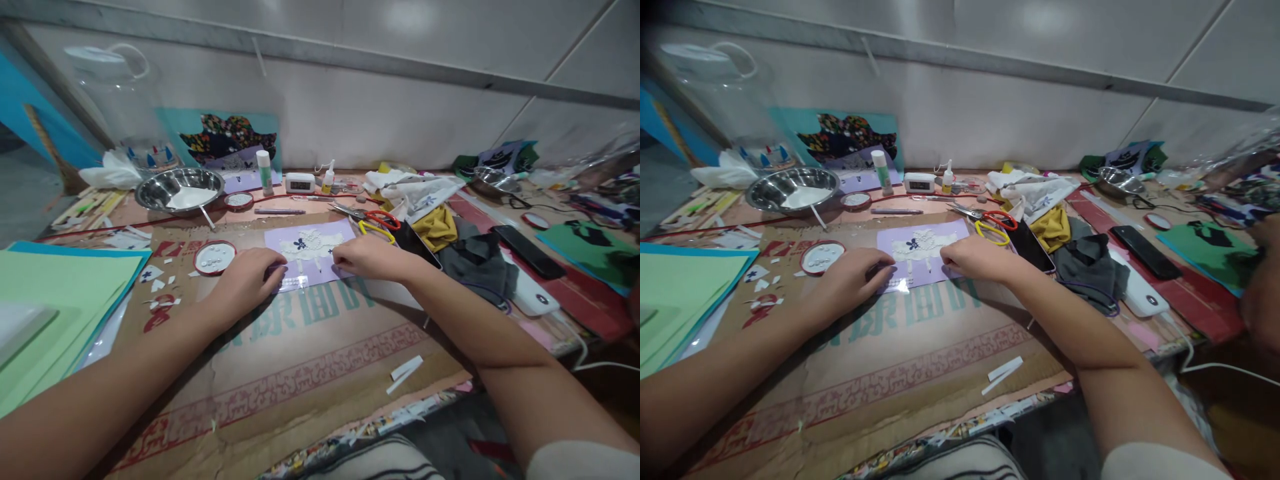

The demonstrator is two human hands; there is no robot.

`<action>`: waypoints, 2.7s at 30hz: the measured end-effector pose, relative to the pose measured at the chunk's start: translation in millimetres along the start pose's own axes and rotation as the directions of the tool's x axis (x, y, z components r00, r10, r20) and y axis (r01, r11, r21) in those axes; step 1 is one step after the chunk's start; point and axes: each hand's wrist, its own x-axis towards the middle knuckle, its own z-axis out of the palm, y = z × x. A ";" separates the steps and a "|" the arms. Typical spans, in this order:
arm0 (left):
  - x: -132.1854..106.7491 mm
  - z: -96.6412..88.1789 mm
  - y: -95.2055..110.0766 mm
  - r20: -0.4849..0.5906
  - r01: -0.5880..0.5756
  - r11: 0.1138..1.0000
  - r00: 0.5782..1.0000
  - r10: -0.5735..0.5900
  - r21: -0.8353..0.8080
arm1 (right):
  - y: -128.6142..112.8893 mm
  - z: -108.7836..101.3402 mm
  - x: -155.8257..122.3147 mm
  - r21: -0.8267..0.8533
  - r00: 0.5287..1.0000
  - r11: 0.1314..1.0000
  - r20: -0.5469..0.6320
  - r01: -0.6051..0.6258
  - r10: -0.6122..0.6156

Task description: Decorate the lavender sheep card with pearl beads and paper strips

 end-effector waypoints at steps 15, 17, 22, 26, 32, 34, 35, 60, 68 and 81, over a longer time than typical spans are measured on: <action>-0.2 1.4 -1.6 -0.018 -0.022 1.000 1.000 0.022 0.002 | -0.5 -6.7 0.3 0.096 0.999 0.995 0.037 -0.040 0.036; -0.1 1.9 -2.0 -0.016 -0.023 1.000 1.000 0.023 0.003 | 0.9 -8.8 -0.4 0.106 0.999 0.994 0.045 -0.034 0.030; -0.1 4.5 -4.2 -0.020 -0.027 1.000 0.999 0.027 0.013 | 4.1 -17.1 -5.9 0.128 0.994 0.991 0.103 0.034 -0.047; 0.6 3.6 -3.6 -0.011 -0.028 0.999 1.000 0.028 0.017 | -0.5 -20.9 -8.6 0.089 0.988 0.995 0.145 0.044 -0.056; -1.8 0.3 -0.1 0.013 -0.109 0.993 0.994 0.108 0.051 | 7.6 -22.4 -4.1 0.209 0.984 0.962 0.064 -0.175 0.165; -4.7 -0.1 1.3 0.015 -0.139 0.985 0.990 0.138 0.101 | 20.9 -22.4 -3.7 0.239 0.955 0.927 0.006 -0.288 0.295; -6.4 -0.4 2.2 0.017 -0.153 0.980 0.988 0.152 0.128 | 28.3 -21.7 -3.8 0.233 0.933 0.911 -0.030 -0.341 0.358; -44.0 -5.7 3.8 0.023 -0.202 0.978 0.979 0.201 0.044 | 58.0 12.2 10.5 0.672 0.824 0.681 -0.185 -0.291 0.535; -36.8 -6.0 1.7 -0.045 -0.224 0.974 0.973 0.225 0.029 | 65.8 -5.4 15.9 0.813 0.690 0.562 -0.321 -0.150 0.649; -35.6 5.5 -1.5 -0.094 -0.206 0.978 0.973 0.209 0.046 | 51.7 -117.4 109.7 0.827 0.440 0.560 -0.521 0.050 0.731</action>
